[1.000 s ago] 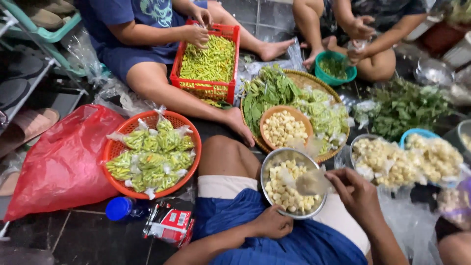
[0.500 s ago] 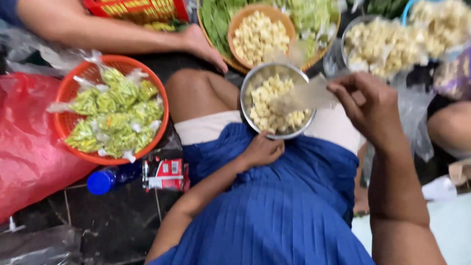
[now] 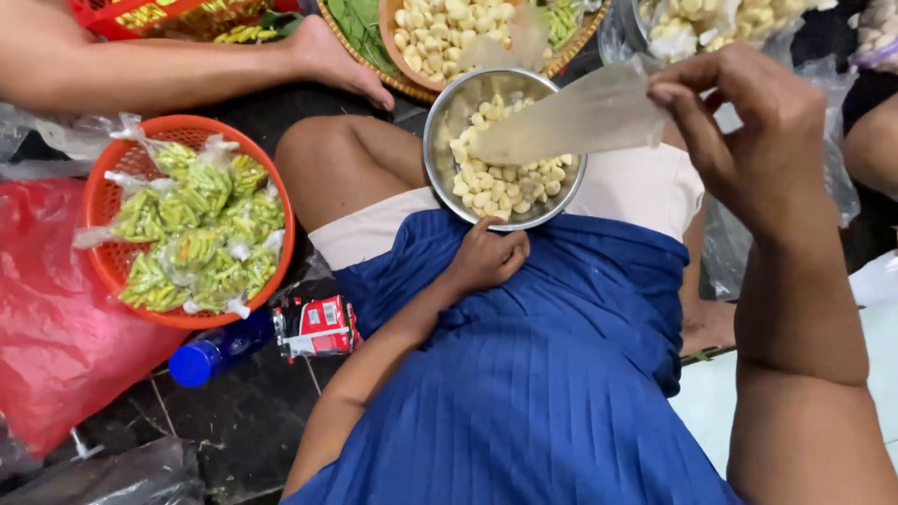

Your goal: A person sitting on the floor is packaging peeled garlic cloves into small plastic bags by scooping them from a metal bowl.

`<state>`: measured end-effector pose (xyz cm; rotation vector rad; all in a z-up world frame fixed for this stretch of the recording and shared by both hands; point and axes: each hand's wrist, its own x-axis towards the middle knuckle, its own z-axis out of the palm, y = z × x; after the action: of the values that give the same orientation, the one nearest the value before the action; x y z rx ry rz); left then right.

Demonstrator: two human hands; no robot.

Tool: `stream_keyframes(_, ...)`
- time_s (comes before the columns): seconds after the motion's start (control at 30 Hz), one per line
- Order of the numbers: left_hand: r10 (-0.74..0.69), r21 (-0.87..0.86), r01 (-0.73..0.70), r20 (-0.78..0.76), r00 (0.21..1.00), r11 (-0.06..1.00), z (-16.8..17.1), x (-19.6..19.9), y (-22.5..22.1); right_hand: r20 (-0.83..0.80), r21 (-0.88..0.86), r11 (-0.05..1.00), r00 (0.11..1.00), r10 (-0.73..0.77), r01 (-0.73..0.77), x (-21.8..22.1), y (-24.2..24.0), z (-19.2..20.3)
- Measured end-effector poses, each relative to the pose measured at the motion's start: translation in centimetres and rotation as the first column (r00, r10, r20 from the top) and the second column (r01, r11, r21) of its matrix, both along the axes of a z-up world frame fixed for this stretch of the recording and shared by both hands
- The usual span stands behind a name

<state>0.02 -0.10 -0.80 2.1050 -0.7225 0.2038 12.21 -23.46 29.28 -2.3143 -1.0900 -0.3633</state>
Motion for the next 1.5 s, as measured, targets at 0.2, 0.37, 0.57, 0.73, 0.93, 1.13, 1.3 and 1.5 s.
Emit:
stream_keyframes(0.2, 0.039, 0.034, -0.037, -0.056, 0.998, 0.999, 0.0, 0.1, -0.1, -0.48, 0.331, 0.738, 0.779, -0.404, 0.587, 5.3, -21.8, -17.5)
stream_keyframes(0.37, 0.022, 0.006, -0.021, -0.062, 0.998, 1.0, 0.5, 1.0, 0.2, -0.336, -0.057, 0.417, 0.376, -0.864, 0.907, 3.9, -42.2, -32.1)
stream_keyframes(0.57, 0.012, 0.052, -0.01, -0.042, 0.999, 0.999, 0.4, 0.8, 0.0, -0.231, -0.009, 0.875, 0.851, -0.472, 0.483, 5.1, -42.4, -36.4)
stream_keyframes(0.73, -0.003, 0.025, 0.006, -0.109, 0.994, 1.0, 2.3, 0.7, -0.4, -0.038, 0.023, 0.862, 0.862, -0.505, 0.506, 9.4, -15.3, -26.2)
stream_keyframes(0.93, 0.019, 0.071, -0.008, -0.149, 0.989, 0.997, 3.5, 0.8, 0.0, -0.171, -0.873, 0.471, 0.824, -0.54, 0.128, 19.9, 1.0, -33.4)
stream_keyframes(1.13, 0.025, 0.054, -0.018, -0.139, 0.99, 0.998, 3.6, 0.8, 0.1, -0.661, -0.652, 0.748, 0.578, -0.479, -0.126, 22.8, 2.0, -40.5)
stream_keyframes(1.3, -0.014, 0.028, 0.017, -0.095, 0.995, 0.999, 3.7, 1.3, 0.2, -0.523, -0.589, 0.808, 0.76, -0.385, 0.004, 23.5, -1.0, -37.9)
stream_keyframes(1.5, 0.005, 0.025, -0.002, -0.146, 0.989, 1.0, 2.8, 1.1, 0.5, -0.59, -0.214, 0.922, 0.71, -0.384, 0.321, 18.4, -4.9, -23.2)
